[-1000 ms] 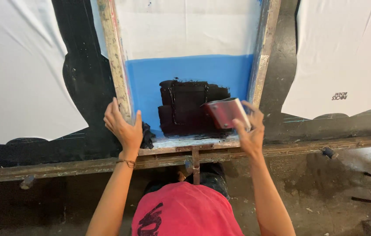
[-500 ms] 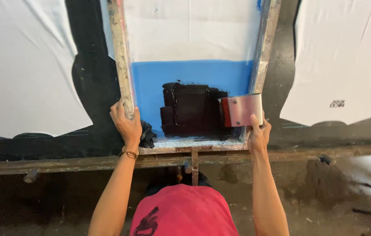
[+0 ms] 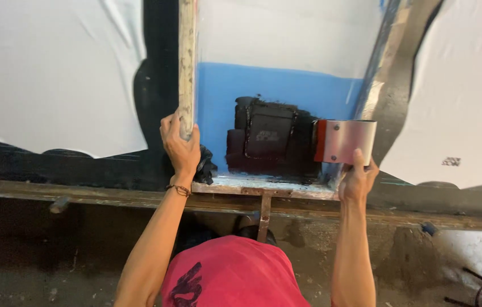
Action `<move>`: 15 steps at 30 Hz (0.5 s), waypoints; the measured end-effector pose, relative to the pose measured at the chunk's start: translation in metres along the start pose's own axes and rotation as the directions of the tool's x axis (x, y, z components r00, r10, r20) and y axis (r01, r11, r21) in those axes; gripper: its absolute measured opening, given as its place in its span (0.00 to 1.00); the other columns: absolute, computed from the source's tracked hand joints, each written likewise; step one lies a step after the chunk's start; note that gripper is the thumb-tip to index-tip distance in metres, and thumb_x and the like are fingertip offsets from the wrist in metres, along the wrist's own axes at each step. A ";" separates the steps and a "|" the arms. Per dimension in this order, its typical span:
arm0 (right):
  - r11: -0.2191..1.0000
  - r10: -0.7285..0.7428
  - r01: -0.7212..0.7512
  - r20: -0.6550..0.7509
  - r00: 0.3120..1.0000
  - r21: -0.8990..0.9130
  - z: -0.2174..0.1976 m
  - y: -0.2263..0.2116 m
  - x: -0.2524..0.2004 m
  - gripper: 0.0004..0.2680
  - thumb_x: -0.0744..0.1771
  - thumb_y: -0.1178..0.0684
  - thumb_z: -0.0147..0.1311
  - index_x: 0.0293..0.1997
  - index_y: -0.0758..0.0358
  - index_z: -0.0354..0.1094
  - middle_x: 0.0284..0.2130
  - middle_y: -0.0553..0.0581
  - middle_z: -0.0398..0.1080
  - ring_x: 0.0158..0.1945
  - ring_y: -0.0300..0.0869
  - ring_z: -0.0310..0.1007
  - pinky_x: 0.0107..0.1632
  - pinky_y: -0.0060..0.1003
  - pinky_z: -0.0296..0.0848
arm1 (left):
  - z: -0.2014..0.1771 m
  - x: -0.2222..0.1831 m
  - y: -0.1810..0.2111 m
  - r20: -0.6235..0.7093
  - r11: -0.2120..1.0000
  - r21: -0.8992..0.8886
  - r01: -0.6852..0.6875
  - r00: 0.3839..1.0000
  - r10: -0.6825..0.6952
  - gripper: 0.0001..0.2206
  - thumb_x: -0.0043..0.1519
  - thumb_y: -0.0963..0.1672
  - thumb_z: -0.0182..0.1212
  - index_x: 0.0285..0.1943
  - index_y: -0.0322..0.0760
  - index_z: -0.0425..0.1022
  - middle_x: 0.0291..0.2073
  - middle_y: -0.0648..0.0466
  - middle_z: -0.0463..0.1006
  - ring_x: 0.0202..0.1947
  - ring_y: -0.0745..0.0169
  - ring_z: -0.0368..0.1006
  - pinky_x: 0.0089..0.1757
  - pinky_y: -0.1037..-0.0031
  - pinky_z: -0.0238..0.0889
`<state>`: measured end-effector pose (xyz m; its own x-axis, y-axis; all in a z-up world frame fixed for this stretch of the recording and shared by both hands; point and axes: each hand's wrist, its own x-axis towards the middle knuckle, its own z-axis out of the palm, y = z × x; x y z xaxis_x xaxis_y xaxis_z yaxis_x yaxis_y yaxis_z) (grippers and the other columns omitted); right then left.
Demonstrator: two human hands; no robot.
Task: Applying black ink to a screen and using a squeegee to print a design onto t-shirts.
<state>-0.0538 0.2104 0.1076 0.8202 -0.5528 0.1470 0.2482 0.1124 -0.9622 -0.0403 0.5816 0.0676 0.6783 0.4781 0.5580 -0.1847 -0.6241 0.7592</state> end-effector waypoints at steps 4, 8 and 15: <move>0.999 -0.033 0.033 0.027 0.999 -0.015 0.044 -0.008 -0.024 0.06 0.69 0.51 0.62 0.37 0.59 0.73 0.22 0.51 0.70 0.23 0.32 0.67 0.29 0.26 0.61 | -0.030 0.038 -0.024 0.011 0.999 -0.054 0.000 1.000 0.001 0.19 0.60 0.39 0.66 0.61 0.28 0.74 0.45 0.45 0.68 0.44 0.33 0.68 0.50 0.48 0.58; 0.997 -0.057 0.058 -0.017 0.998 0.046 0.108 -0.005 -0.072 0.06 0.69 0.52 0.61 0.38 0.62 0.73 0.25 0.54 0.72 0.26 0.35 0.71 0.32 0.28 0.67 | -0.065 0.078 -0.084 0.013 0.997 -0.079 -0.022 1.000 0.023 0.20 0.62 0.39 0.66 0.65 0.32 0.74 0.48 0.49 0.69 0.46 0.41 0.69 0.50 0.52 0.59; 0.999 -0.036 0.039 -0.083 0.996 0.034 0.259 0.034 -0.193 0.05 0.67 0.49 0.62 0.39 0.58 0.74 0.27 0.50 0.74 0.29 0.30 0.71 0.39 0.27 0.66 | -0.180 0.157 -0.233 0.025 0.993 -0.079 -0.085 0.996 0.087 0.18 0.59 0.39 0.68 0.59 0.32 0.76 0.45 0.46 0.68 0.46 0.36 0.69 0.50 0.49 0.60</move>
<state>-0.0695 0.5348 0.1058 0.7650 -0.6233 0.1622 0.2977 0.1188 -0.9472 -0.0182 0.9130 0.0391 0.6768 0.4065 0.6138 -0.2973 -0.6118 0.7330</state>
